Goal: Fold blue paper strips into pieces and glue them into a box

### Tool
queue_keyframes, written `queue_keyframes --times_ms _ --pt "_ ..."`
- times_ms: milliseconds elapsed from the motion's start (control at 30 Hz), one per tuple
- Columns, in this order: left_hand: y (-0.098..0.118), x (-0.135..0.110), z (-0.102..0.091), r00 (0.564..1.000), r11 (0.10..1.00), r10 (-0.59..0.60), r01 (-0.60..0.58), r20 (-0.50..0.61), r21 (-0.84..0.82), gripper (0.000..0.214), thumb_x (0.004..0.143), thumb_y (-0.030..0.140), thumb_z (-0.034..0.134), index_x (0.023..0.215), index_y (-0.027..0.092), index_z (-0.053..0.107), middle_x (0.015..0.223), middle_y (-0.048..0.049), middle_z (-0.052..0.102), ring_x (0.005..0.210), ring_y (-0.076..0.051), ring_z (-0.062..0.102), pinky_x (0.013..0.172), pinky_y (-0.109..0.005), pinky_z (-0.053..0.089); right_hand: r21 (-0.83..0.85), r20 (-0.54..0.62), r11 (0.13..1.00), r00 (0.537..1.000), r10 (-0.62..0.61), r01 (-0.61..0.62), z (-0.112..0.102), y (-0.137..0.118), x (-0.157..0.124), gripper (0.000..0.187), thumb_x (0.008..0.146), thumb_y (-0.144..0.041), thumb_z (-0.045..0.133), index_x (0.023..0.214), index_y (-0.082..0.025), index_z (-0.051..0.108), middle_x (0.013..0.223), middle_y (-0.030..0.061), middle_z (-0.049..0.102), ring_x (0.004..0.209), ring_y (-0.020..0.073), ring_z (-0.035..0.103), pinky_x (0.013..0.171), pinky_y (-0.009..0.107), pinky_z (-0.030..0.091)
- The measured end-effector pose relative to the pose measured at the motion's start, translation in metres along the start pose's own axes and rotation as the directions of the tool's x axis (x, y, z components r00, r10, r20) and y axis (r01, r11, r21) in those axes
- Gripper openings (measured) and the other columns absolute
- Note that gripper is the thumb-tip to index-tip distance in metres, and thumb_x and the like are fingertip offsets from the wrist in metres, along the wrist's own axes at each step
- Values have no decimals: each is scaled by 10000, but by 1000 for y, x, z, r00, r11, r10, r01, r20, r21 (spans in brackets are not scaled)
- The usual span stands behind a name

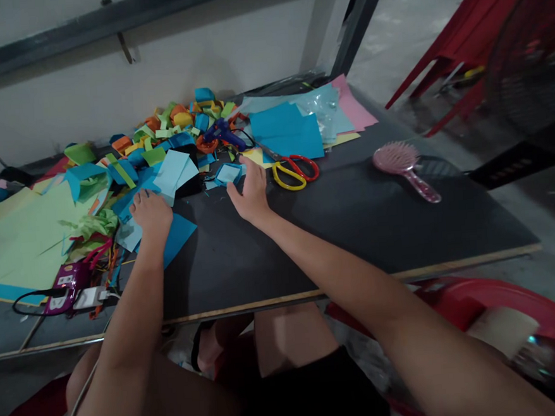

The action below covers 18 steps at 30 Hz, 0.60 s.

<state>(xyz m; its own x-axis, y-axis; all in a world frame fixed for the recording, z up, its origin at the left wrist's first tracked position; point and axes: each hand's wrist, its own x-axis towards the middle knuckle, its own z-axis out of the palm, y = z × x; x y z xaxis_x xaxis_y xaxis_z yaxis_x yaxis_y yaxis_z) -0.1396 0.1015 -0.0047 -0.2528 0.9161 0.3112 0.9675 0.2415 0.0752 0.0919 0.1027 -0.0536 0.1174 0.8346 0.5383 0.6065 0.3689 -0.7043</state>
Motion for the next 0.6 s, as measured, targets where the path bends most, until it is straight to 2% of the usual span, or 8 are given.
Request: queue_keyframes --times_ms 133,267,333,400,467,533,600 --pt "1 1 -2 1000 999 -17 16 -26 -29 451 904 212 393 1277 17 555 1358 -254 541 1354 -383 407 1059 -513 377 5 32 1000 999 -9 9 -1 -1 -1 509 880 -347 488 1360 -218 384 1348 152 500 1287 318 433 1071 552 394" --pt "-8 7 -2 995 994 -100 100 -1 -45 631 909 307 484 1437 -14 355 1463 -284 425 1406 -392 339 1090 -509 354 25 65 1000 998 6 -8 -3 -4 0 497 866 -315 487 1344 -208 404 1344 149 504 1290 307 433 1064 525 414" --pt "-16 12 -2 991 992 -124 125 44 -16 684 911 341 502 1453 -33 316 1462 -297 419 1392 -399 358 1088 -509 356 27 91 999 996 23 -25 -5 -6 1 495 861 -315 487 1338 -210 410 1343 152 504 1281 308 441 1044 523 429" --pt "-24 17 -2 988 991 -132 131 80 18 646 919 338 489 1425 -43 364 1373 -299 514 1307 -404 459 1058 -507 379 31 114 999 993 37 -41 -6 -7 1 488 860 -321 485 1332 -216 418 1333 155 508 1263 309 455 1015 524 445" --pt "-29 20 -4 989 992 -124 121 77 45 507 933 278 436 1347 -10 487 1259 -275 605 1211 -390 542 1026 -509 399 42 119 998 992 37 -42 -6 -7 1 477 858 -320 483 1321 -217 431 1318 155 517 1243 308 470 991 517 459" --pt "-30 22 -9 994 993 -104 101 37 60 409 935 196 365 1231 46 605 1163 -245 659 1153 -367 578 1008 -511 403 58 105 998 994 25 -31 -4 -7 1 462 855 -315 482 1305 -214 446 1302 155 527 1232 307 480 974 510 471" --pt "-26 21 -17 998 997 -58 59 -26 58 414 932 151 318 1160 88 657 1090 -223 687 1120 -354 591 998 -521 396 81 83 997 997 11 -18 -2 -7 1 442 857 -311 478 1289 -217 461 1283 151 542 1220 305 493 959 504 486"
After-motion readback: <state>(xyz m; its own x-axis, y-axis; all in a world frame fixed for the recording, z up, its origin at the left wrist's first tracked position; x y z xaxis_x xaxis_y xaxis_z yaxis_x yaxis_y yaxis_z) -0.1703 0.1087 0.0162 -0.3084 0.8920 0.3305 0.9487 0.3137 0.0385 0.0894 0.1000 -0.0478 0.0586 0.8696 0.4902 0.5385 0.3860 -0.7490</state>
